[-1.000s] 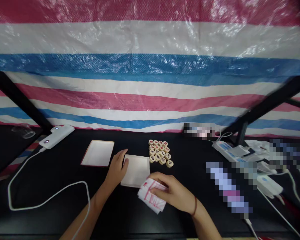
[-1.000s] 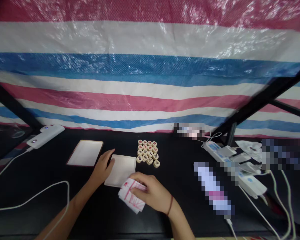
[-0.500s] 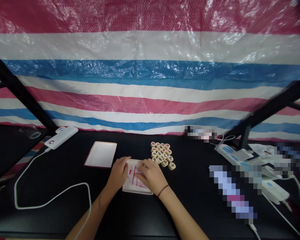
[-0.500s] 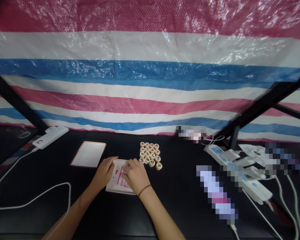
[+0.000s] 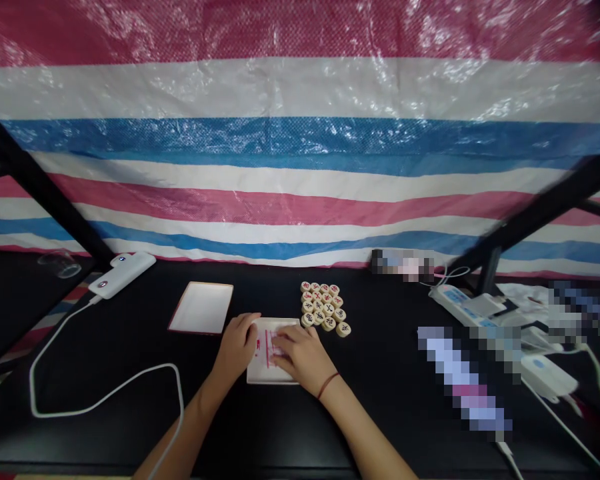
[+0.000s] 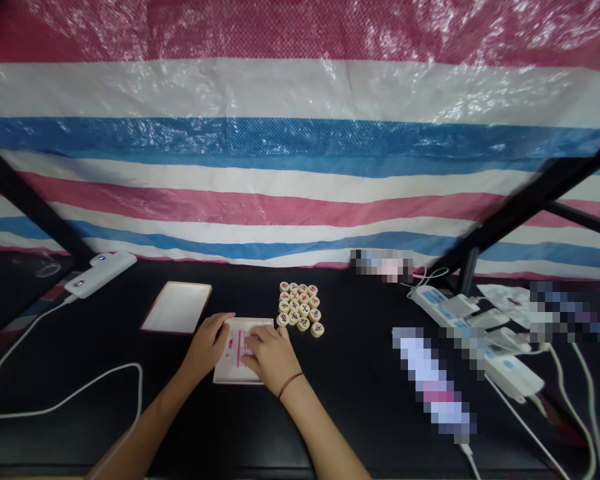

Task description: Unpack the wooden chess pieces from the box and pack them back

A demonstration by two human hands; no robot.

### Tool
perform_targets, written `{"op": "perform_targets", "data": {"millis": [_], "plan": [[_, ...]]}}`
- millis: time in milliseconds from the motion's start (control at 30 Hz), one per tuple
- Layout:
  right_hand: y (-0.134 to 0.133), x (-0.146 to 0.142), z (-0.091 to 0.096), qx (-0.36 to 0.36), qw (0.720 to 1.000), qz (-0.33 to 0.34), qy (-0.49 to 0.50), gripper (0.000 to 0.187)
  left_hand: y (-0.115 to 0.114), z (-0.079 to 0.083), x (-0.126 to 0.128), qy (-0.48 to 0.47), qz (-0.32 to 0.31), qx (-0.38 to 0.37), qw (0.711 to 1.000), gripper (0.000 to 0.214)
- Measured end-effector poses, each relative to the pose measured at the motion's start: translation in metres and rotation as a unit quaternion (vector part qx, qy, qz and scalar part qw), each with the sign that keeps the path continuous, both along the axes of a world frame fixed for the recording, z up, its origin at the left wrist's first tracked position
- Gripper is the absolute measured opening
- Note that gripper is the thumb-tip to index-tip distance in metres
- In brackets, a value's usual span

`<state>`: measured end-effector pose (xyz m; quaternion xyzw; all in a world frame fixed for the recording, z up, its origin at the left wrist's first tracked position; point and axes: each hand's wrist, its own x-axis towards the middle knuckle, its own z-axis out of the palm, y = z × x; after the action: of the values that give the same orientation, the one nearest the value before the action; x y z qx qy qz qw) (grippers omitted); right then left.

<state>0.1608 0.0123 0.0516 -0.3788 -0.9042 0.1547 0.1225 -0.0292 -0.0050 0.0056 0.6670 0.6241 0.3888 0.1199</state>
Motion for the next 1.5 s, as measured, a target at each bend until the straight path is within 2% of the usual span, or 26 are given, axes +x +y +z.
{"op": "perform_targets", "data": {"millis": [100, 200, 300, 367, 500, 700, 800, 900, 1033, 1167, 1267, 1333, 1400, 1433, 1500], "plan": [[0.004, 0.007, 0.005, 0.009, 0.999, -0.009, 0.049, 0.026, -0.001, 0.002, 0.001, 0.003, -0.004, -0.01, 1.0, 0.029], [0.025, 0.014, 0.015, 0.049, 0.993, -0.083, 0.071, 0.03, -0.002, 0.006, 0.002, 0.011, -0.013, -0.025, 1.0, 0.028], [0.061, 0.014, 0.027, 0.054, 0.978, -0.203, 0.0, 0.037, -0.002, 0.01, 0.003, 0.016, -0.016, -0.033, 0.999, 0.029], [0.085, 0.007, 0.035, 0.018, 0.966, -0.243, -0.084, 0.044, -0.003, 0.013, 0.004, 0.017, -0.018, -0.041, 0.999, 0.029], [0.116, -0.011, 0.043, -0.038, 0.948, -0.244, -0.2, 0.04, -0.004, 0.016, 0.003, 0.017, -0.037, -0.064, 0.997, 0.028], [0.132, -0.026, 0.044, -0.084, 0.939, -0.225, -0.244, 0.048, -0.005, 0.021, 0.002, 0.015, -0.039, -0.07, 0.997, 0.027], [0.138, -0.029, 0.045, -0.103, 0.935, -0.22, -0.259, 0.039, -0.005, 0.022, 0.002, 0.018, -0.043, -0.075, 0.996, 0.027], [0.14, -0.029, 0.048, -0.107, 0.934, -0.216, -0.264, 0.033, -0.004, 0.022, 0.002, 0.021, -0.047, -0.079, 0.996, 0.028], [0.138, -0.023, 0.05, -0.103, 0.934, -0.221, -0.262, 0.041, -0.004, 0.024, 0.002, 0.026, -0.05, -0.088, 0.995, 0.028], [0.139, -0.021, 0.051, -0.103, 0.933, -0.229, -0.26, 0.036, -0.004, 0.025, 0.002, 0.026, -0.052, -0.09, 0.994, 0.028], [0.136, -0.022, 0.058, -0.083, 0.939, -0.233, -0.238, 0.032, -0.004, 0.024, 0.002, 0.024, -0.052, -0.08, 0.995, 0.027], [0.124, -0.022, 0.064, -0.056, 0.951, -0.223, -0.208, 0.033, -0.004, 0.022, 0.002, 0.017, -0.053, -0.072, 0.996, 0.026], [0.102, -0.02, 0.065, -0.038, 0.973, -0.175, -0.146, 0.034, -0.003, 0.019, 0.001, -0.009, -0.051, -0.06, 0.997, 0.027], [0.088, -0.02, 0.063, -0.033, 0.988, -0.127, -0.085, 0.034, -0.003, 0.017, 0.0, -0.03, -0.05, -0.052, 0.997, 0.029], [0.059, -0.018, 0.053, -0.059, 0.998, -0.037, 0.009, 0.029, -0.002, 0.015, -0.002, -0.074, -0.044, -0.039, 0.996, 0.032]]}}
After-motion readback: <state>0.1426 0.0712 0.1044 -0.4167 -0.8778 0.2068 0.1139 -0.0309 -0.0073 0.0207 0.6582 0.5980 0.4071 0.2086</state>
